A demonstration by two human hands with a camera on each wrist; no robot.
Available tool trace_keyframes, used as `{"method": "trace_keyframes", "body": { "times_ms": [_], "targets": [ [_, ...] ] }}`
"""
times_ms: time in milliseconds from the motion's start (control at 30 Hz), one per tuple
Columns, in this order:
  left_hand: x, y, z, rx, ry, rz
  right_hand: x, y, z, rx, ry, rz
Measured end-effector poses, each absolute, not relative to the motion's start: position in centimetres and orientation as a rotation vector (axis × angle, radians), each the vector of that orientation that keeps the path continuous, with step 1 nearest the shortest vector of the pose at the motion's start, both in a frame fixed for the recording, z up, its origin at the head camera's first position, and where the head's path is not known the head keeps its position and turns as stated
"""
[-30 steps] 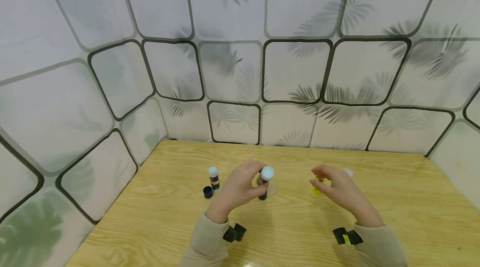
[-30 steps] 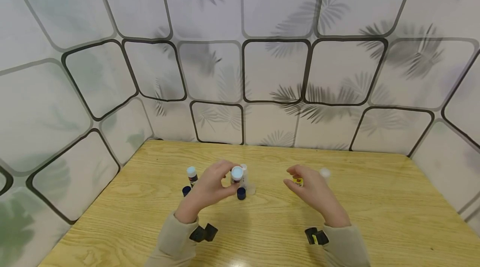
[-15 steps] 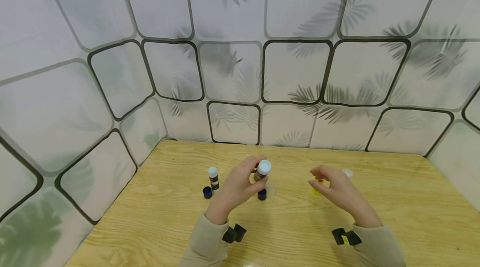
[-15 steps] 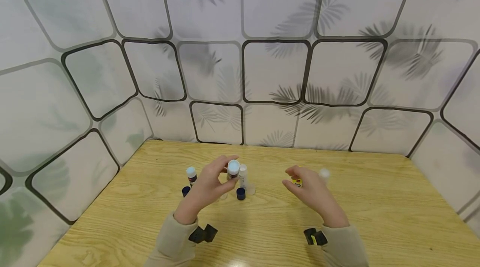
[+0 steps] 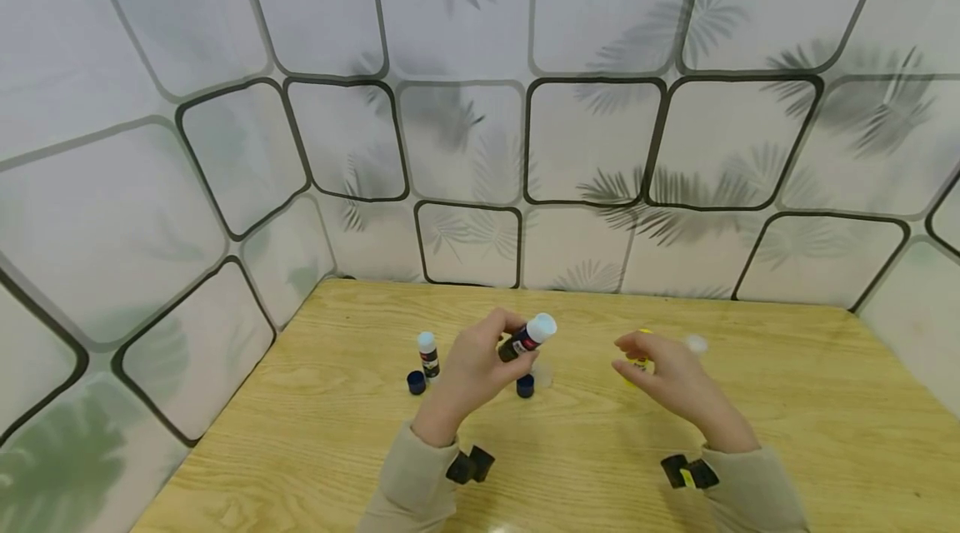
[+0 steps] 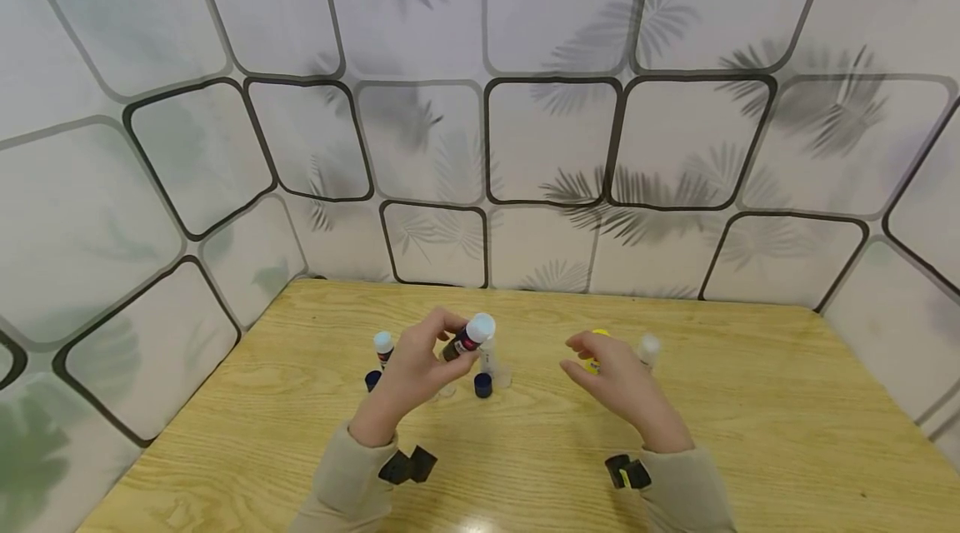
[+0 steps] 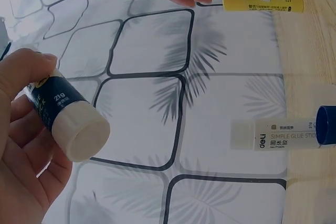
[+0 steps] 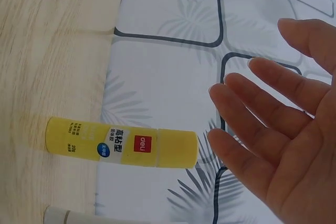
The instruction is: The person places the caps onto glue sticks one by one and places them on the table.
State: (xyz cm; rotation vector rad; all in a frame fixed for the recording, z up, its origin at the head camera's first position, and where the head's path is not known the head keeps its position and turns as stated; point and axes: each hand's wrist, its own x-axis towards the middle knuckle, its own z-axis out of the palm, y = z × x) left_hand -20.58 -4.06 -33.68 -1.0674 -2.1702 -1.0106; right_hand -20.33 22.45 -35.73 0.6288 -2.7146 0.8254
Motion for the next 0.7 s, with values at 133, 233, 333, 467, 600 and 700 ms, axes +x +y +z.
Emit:
{"method": "trace_keyframes", "body": {
  "times_ms": [133, 233, 333, 467, 600, 700],
  "targets": [
    [-20.7, -4.2, -33.7, -1.069, -2.148, -1.030, -20.4, 22.3, -35.9, 0.638, -2.699, 0.794],
    [-20.8, -4.3, -33.6, -1.063, -2.125, -1.022, -20.5, 22.1, -36.0, 0.635, -2.693, 0.805],
    [-20.9, -4.5, -33.6, -1.057, -2.124, -1.021, -20.7, 21.8, -36.1, 0.650, -2.696, 0.851],
    [-21.1, -4.8, -33.6, -1.065, -2.153, -1.022, -20.9, 20.9, -36.1, 0.672, -2.701, 0.902],
    [-21.0, -5.2, -33.4, -1.081, -2.180, -1.022, -21.1, 19.5, -35.9, 0.685, -2.711, 0.915],
    [-20.9, -5.4, -33.2, -1.079, -2.191, -1.014, -21.5, 18.3, -35.8, 0.708, -2.703, 0.951]
  ]
}}
